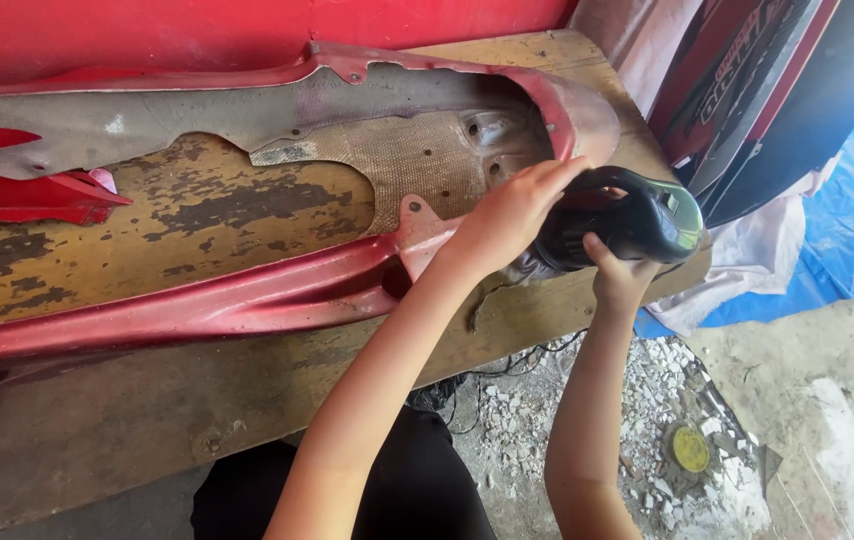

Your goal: The person uses a handheld electric polisher with a buffing pad to polish a red car part resting on a wooden table. The person moves the tool back and forth across the surface of the part to smooth it.

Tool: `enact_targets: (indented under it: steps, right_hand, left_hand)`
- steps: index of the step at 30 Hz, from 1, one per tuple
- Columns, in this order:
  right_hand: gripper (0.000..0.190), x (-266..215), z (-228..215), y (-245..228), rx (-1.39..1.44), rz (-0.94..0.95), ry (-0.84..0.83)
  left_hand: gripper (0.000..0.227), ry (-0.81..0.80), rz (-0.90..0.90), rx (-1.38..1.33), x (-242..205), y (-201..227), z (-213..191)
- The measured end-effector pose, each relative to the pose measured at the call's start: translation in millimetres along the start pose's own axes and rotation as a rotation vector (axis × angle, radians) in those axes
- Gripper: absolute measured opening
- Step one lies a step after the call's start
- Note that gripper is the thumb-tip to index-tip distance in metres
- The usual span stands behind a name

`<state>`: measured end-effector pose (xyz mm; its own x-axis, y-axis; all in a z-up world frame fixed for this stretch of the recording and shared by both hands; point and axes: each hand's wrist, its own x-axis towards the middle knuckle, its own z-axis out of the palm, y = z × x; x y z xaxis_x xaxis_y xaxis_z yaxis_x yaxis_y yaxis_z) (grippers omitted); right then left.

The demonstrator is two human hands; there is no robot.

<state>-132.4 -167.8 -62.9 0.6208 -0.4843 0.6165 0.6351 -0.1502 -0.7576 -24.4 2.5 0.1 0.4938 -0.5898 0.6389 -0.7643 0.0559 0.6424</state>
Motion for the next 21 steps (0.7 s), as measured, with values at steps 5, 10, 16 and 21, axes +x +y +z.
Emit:
enact_targets:
  steps: [5, 10, 16, 21]
  right_hand:
    - [0.063, 10.3, 0.9, 5.5, -0.06, -0.009, 0.011]
    - [0.062, 30.3, 13.0, 6.5, -0.023, -0.037, 0.007]
    - [0.063, 23.5, 8.0, 8.7, -0.067, 0.001, 0.025]
    - [0.061, 4.6, 9.5, -8.8, -0.031, 0.026, -0.028]
  left_hand:
    - [0.044, 0.034, 0.008, -0.002, 7.8, -18.1, 15.5]
    - [0.045, 0.069, 0.0, 0.004, 18.2, -24.6, 9.5]
    - [0.046, 0.079, -0.037, -0.023, 5.6, -13.2, -4.6]
    - [0.049, 0.052, 0.021, -0.013, -6.8, -6.2, -0.8]
